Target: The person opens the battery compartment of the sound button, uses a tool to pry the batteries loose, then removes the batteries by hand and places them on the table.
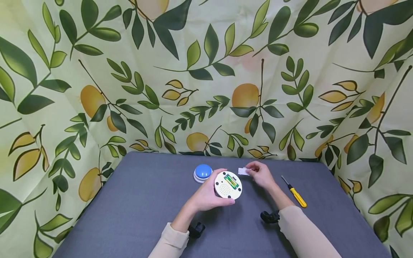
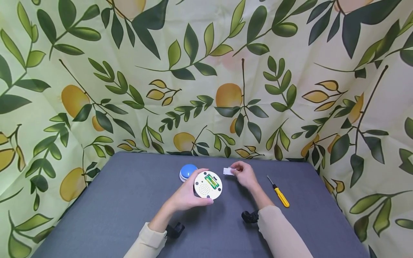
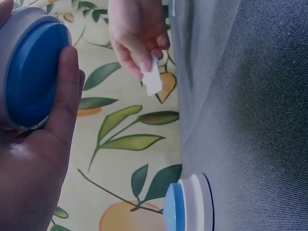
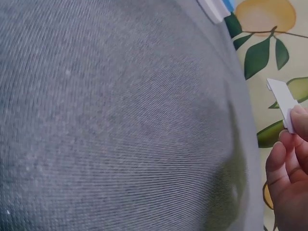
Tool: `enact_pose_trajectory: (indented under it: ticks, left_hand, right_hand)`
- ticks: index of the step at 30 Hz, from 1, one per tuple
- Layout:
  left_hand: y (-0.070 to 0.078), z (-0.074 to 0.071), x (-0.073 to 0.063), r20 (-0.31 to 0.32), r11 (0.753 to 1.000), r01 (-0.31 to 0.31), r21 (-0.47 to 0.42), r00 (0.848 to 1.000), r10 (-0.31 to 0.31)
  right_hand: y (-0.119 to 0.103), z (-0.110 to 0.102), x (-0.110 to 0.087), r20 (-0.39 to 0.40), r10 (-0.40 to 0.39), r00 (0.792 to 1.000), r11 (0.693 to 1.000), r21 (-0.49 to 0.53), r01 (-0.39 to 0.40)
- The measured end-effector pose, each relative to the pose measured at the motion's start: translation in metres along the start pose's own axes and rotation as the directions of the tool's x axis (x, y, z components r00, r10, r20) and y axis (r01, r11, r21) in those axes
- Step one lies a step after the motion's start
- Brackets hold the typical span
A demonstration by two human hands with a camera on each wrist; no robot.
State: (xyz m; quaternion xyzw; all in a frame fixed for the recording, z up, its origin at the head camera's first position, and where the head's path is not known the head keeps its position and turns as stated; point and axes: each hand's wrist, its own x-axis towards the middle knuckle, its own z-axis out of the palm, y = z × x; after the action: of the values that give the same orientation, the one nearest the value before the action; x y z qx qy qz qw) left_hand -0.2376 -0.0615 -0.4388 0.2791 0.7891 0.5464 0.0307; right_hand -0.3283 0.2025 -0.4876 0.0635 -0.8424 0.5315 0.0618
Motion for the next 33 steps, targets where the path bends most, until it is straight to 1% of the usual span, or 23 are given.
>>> enact_pose_trajectory:
  ticks: [4,6,9,15,23,27,33]
  left_hand:
    - [0.000,0.000,0.000,-0.003,1.000,0.003,0.006,1.000,-0.003]
    - [-0.001,0.001,0.001,0.000,1.000,0.005,0.007,1.000,-0.005]
    - [-0.001,0.001,0.001,0.002,1.000,0.006,0.003,1.000,-0.006]
    - [0.000,-0.001,0.000,-0.002,1.000,0.014,0.002,1.000,-0.014]
    - [0.000,-0.001,0.000,0.003,1.000,0.011,0.020,1.000,-0.011]
    - [0.001,-0.001,0.000,0.001,1.000,0.009,0.020,1.000,-0.009]
    - [0.001,-0.001,-0.001,0.007,1.000,0.023,0.010,1.000,-0.024]
  right_hand:
    - [0.004,0.001,0.002,0.022,-0.010,1.000,0.997,-0.080,0.012]
    - [0.007,0.002,0.003,0.023,-0.019,1.000,0.991,-0.134,0.022]
    - [0.010,0.004,0.006,0.015,-0.027,1.000,0.982,-0.188,0.029]
    - [0.013,0.009,0.009,0.033,-0.030,0.999,0.970,-0.241,0.037]
    - [0.017,0.011,0.011,0.050,-0.029,0.998,0.942,-0.333,0.044]
    - [0.018,0.011,0.012,0.060,-0.035,0.998,0.932,-0.360,0.054]
    - [0.019,0.013,0.012,0.076,-0.047,0.996,0.913,-0.401,0.074]
